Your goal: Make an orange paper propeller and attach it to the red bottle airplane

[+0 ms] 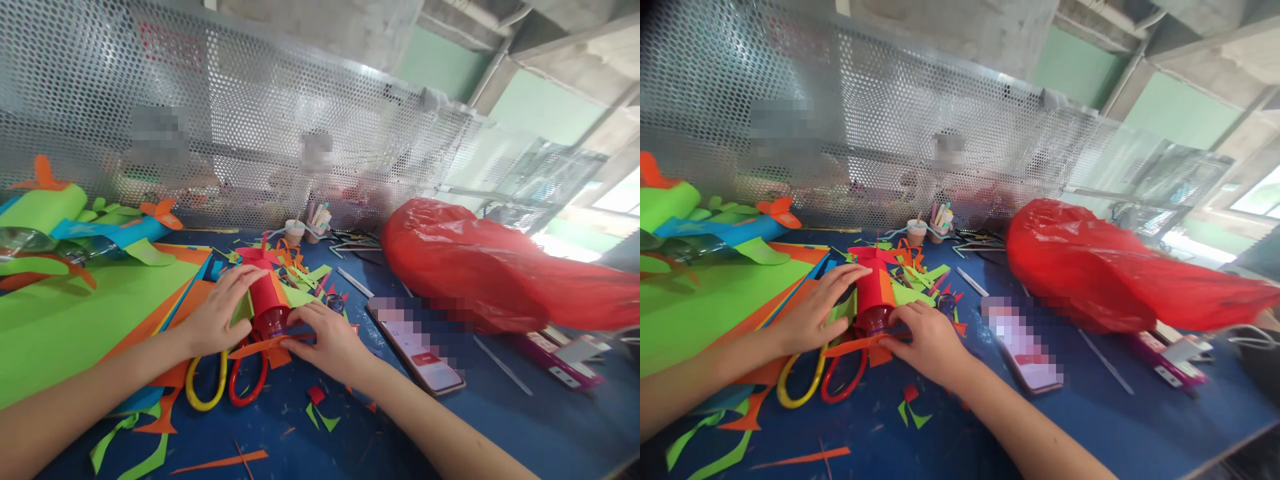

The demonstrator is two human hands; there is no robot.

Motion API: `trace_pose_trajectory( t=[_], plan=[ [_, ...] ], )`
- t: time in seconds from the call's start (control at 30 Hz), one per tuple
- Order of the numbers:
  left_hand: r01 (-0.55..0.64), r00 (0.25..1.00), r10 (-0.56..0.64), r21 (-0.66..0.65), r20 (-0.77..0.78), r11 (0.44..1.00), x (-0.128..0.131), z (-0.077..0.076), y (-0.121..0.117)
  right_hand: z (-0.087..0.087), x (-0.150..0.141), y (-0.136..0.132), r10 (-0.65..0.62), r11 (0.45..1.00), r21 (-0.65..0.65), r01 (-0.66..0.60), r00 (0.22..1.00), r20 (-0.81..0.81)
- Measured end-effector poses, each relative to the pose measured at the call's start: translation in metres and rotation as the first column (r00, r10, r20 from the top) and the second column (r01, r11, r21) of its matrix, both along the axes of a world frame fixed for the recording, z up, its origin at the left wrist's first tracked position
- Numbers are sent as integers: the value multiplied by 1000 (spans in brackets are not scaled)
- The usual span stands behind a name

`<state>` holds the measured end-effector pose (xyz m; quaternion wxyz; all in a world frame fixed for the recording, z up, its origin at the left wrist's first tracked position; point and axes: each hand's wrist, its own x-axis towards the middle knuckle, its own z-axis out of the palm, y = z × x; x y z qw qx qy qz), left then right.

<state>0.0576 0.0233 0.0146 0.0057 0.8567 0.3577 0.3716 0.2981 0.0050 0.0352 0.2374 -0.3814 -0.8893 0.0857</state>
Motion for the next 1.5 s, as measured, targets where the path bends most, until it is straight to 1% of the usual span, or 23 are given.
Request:
trace_pose_trajectory(
  t=[0.1,0.2,0.27,0.37,0.43,0.53,0.6,0.73,0.77,0.8,0.87,0.97,1.13,1.23,1.33,1.5],
  plan=[
    [-103,988,109,-60,106,993,-4,-3,8,2,-3,-3,-32,998,-50,31,999,-23],
    [-175,965,196,-128,174,976,-6,-6,15,2,-3,-4,-30,995,-99,26,999,-40],
    [-208,952,239,-169,190,963,-5,-6,16,1,-2,-3,-22,991,-135,17,999,-39],
    [-238,946,275,-210,173,948,-2,-3,14,-3,-1,-2,-12,984,-176,5,999,-43],
    [-247,949,280,-210,145,946,1,0,10,-4,-1,-2,-9,983,-182,1,999,-42],
    [-246,960,264,-175,89,953,4,8,2,-4,-2,-3,-8,985,-171,-2,998,-58],
    [-224,972,232,-152,35,963,8,15,-5,-3,-3,-4,-13,989,-151,-1,996,-88],
    [-164,984,150,-165,-96,972,17,31,-24,0,-3,-5,-9,991,-134,-17,982,-191],
    [-166,980,143,-170,-141,971,19,34,-28,0,-3,-5,-2,991,-133,-27,976,-217],
    [-201,960,158,-176,-230,964,21,37,-33,-1,-3,-5,5,991,-131,-38,971,-238],
    [-273,922,194,-208,-335,939,24,41,-40,-2,-3,-5,25,990,-125,-60,964,-263],
    [-345,873,228,-215,-431,914,27,41,-48,-4,-3,-6,32,987,-143,-76,958,-286],
    [-376,807,205,-215,-553,901,35,37,-55,-2,-5,-8,17,971,-222,-87,954,-298],
    [-379,795,189,-229,-577,897,41,34,-56,-2,-5,-8,33,959,-260,-114,954,-297],
    [-387,787,177,-249,-592,888,43,33,-57,-4,-5,-8,39,954,-271,-127,951,-307],
    [-365,810,164,-264,-563,893,43,32,-57,-4,-5,-7,37,946,-293,-138,945,-326]
  ],
)
